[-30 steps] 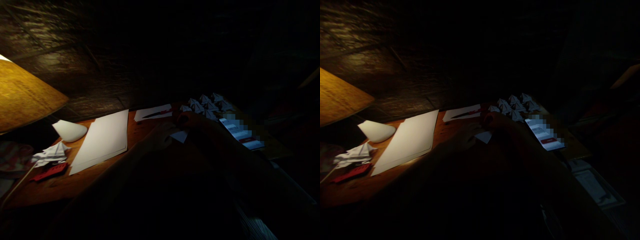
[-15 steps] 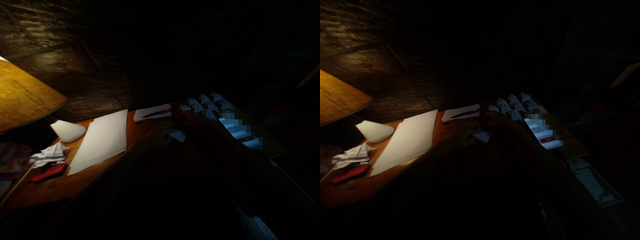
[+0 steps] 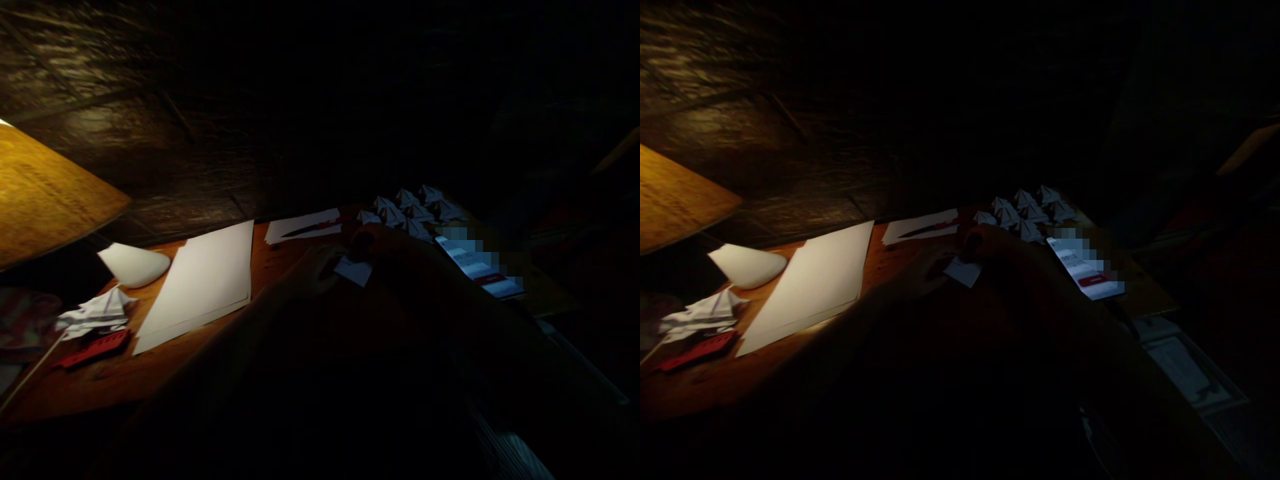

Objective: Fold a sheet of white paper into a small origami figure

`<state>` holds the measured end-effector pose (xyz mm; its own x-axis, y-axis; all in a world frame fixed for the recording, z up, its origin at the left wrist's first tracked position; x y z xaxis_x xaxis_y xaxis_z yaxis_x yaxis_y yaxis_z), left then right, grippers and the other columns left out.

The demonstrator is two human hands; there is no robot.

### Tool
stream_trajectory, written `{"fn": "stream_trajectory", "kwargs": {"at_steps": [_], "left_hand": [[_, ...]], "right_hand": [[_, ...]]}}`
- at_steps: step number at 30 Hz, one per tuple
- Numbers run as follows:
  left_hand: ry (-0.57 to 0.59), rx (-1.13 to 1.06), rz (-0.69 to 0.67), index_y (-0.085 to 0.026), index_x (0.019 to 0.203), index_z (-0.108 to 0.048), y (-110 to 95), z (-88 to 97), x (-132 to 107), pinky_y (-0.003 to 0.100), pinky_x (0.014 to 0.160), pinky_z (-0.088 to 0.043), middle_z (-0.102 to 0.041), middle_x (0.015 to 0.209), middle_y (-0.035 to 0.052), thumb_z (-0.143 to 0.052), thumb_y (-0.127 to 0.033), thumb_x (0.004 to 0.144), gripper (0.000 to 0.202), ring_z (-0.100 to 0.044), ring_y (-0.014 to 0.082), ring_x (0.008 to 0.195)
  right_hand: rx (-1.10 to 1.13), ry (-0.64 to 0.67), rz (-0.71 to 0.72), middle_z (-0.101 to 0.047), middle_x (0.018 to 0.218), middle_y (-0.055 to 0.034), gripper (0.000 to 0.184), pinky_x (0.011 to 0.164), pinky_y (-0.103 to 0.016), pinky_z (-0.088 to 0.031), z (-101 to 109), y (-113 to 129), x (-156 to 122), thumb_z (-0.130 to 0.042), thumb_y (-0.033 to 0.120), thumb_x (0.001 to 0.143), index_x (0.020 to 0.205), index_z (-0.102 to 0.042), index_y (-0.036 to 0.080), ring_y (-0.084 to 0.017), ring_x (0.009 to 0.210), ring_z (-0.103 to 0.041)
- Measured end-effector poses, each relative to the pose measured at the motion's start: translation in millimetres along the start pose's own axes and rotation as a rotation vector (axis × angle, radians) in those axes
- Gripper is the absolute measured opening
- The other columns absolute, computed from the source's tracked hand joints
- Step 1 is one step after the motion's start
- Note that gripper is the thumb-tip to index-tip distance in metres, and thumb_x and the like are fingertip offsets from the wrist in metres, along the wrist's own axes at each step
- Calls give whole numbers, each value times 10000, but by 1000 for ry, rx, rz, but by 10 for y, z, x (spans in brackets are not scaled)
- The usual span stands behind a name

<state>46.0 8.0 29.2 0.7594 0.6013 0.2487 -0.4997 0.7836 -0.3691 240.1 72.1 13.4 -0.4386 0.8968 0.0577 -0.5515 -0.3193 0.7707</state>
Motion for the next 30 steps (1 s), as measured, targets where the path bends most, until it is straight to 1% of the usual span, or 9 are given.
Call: {"fn": "stream_trajectory", "kwargs": {"at_steps": [2, 5, 10, 15, 19, 26, 30], "left_hand": [[4, 0, -4, -238, 1432, -429, -20, 10, 2, 531, 1136, -399, -517, 1454, 116, -582, -217, 838, 614, -485, 310, 1348], [7, 5, -7, -253, 1430, -432, -31, 2, 12, 518, 1138, -405, -525, 1449, 108, -566, -240, 877, 569, -494, 305, 1347], [-20, 47, 41, -244, 1376, -489, -16, -36, 56, 511, 1099, -437, -581, 1393, 100, -508, -331, 979, 407, -546, 286, 1290], [-38, 87, 18, -239, 1245, -574, -74, -32, 101, 507, 1073, -447, -621, 1354, 81, -595, -301, 933, 319, -559, 277, 1271], [-31, 59, 1, -248, 1153, -624, -94, -29, 107, 502, 1080, -444, -627, 1359, 65, -592, -277, 935, 223, -552, 267, 1284], [-21, 57, -23, -290, 1171, -660, -59, -65, 99, 510, 1100, -431, -631, 1376, 26, -584, -292, 961, 223, -525, 253, 1321], [0, 104, -23, -293, 1187, -650, -89, -53, 103, 520, 1097, -424, -614, 1396, 24, -569, -285, 968, 233, -509, 251, 1335]], "right_hand": [[-4, -5, -4, -760, 1037, -97, 359, 793, -326, -555, -15, -4, -11, -886, 232, 643, 962, -733, 177, -214, 896, -708], [-29, -19, -15, -760, 1028, -94, 352, 773, -324, -557, -25, 1, -30, -888, 247, 648, 954, -726, 183, -216, 888, -709], [-40, -26, -1, -759, 1021, -98, 318, 762, -319, -556, -22, 37, -48, -875, 221, 661, 935, -718, 182, -218, 884, -707], [-37, -25, 6, -758, 1035, -92, 294, 772, -328, -554, -5, 89, -64, -860, 212, 668, 927, -722, 187, -222, 897, -705], [-45, -9, -33, -755, 1043, -93, 320, 769, -327, -551, 6, 121, -81, -865, 208, 655, 942, -726, 181, -226, 906, -704], [-46, 1, -28, -750, 1062, -92, 324, 764, -305, -536, 12, 132, -81, -858, 188, 649, 941, -717, 169, -213, 913, -694], [-38, -10, -17, -749, 1059, -91, 318, 763, -307, -534, 7, 116, -83, -854, 194, 656, 945, -721, 176, -214, 905, -694]]}}
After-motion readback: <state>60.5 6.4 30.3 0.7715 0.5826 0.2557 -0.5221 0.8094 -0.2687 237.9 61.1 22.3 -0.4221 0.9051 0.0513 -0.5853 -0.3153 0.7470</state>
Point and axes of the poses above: each hand's wrist, its own x-axis towards the middle knuckle, its own z-axis out of the back of the hand, y = z × x, the point moved 5 cm from there along x, towards the middle knuckle
